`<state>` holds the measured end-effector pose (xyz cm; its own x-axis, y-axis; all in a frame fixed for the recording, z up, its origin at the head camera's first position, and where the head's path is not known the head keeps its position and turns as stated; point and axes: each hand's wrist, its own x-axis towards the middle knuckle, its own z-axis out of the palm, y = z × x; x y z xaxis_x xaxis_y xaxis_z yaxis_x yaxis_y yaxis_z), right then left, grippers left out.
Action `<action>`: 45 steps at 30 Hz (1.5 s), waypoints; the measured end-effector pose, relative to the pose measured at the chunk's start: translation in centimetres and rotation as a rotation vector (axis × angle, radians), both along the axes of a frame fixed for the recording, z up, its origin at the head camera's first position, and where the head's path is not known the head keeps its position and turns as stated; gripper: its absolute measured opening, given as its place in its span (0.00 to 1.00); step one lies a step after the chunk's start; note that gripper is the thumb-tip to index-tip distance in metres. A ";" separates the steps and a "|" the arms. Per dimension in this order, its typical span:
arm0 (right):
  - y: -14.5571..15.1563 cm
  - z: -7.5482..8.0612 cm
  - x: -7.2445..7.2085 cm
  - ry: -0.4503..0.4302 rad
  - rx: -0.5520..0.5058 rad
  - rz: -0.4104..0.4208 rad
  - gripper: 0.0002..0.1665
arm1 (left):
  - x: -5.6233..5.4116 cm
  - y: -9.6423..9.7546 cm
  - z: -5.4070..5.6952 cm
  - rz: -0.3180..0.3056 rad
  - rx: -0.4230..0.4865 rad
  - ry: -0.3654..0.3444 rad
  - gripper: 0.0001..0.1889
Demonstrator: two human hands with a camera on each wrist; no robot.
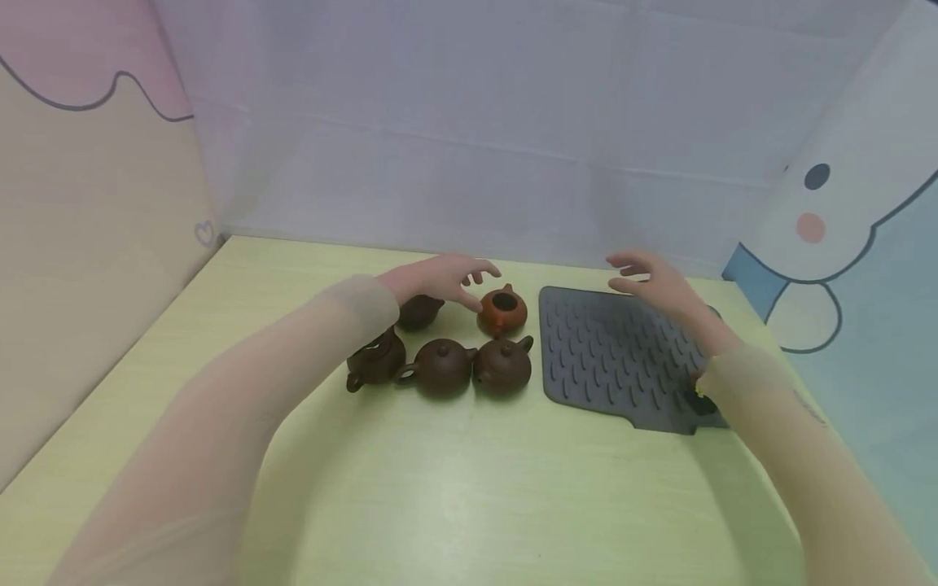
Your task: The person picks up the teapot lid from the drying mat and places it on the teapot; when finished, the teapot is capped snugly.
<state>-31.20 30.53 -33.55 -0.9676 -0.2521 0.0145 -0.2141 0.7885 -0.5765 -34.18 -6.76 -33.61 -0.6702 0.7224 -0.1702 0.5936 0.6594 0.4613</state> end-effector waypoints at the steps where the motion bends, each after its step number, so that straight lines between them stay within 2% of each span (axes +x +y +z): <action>1: 0.6 -0.1 0.4 -0.002 0.001 -0.011 0.34 | -0.1 0.1 0.1 0.000 -0.008 -0.008 0.36; 8: 4.9 -0.5 2.4 0.024 0.040 -0.082 0.36 | -0.3 0.8 0.2 -0.005 -0.040 -0.042 0.36; 15: 7.9 -0.2 4.4 0.013 0.033 -0.127 0.35 | -0.5 1.0 -0.5 -0.023 -0.039 -0.029 0.32; 20: 9.2 -0.1 6.2 0.039 0.049 -0.084 0.31 | -0.4 0.9 -0.8 -0.013 -0.021 -0.041 0.32; 24: 9.9 -0.5 7.6 0.026 0.075 -0.046 0.29 | -0.3 1.0 -0.8 -0.004 -0.010 -0.050 0.31; 33: 11.4 -1.8 10.3 0.048 0.065 0.035 0.24 | -0.4 0.9 -0.9 0.010 0.005 -0.055 0.31; 38: 12.4 -2.2 11.4 0.062 0.064 0.091 0.22 | -0.4 0.9 -0.9 0.008 0.008 -0.064 0.31; 45: 13.1 -2.6 12.2 0.011 0.091 0.109 0.21 | -0.3 0.9 -0.7 0.005 0.018 -0.065 0.30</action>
<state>-19.05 43.65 -36.19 -0.9343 -0.3565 -0.0027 -0.3073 0.8090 -0.5011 -34.48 -5.86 -34.35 -0.6615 0.7227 -0.2004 0.5590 0.6533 0.5105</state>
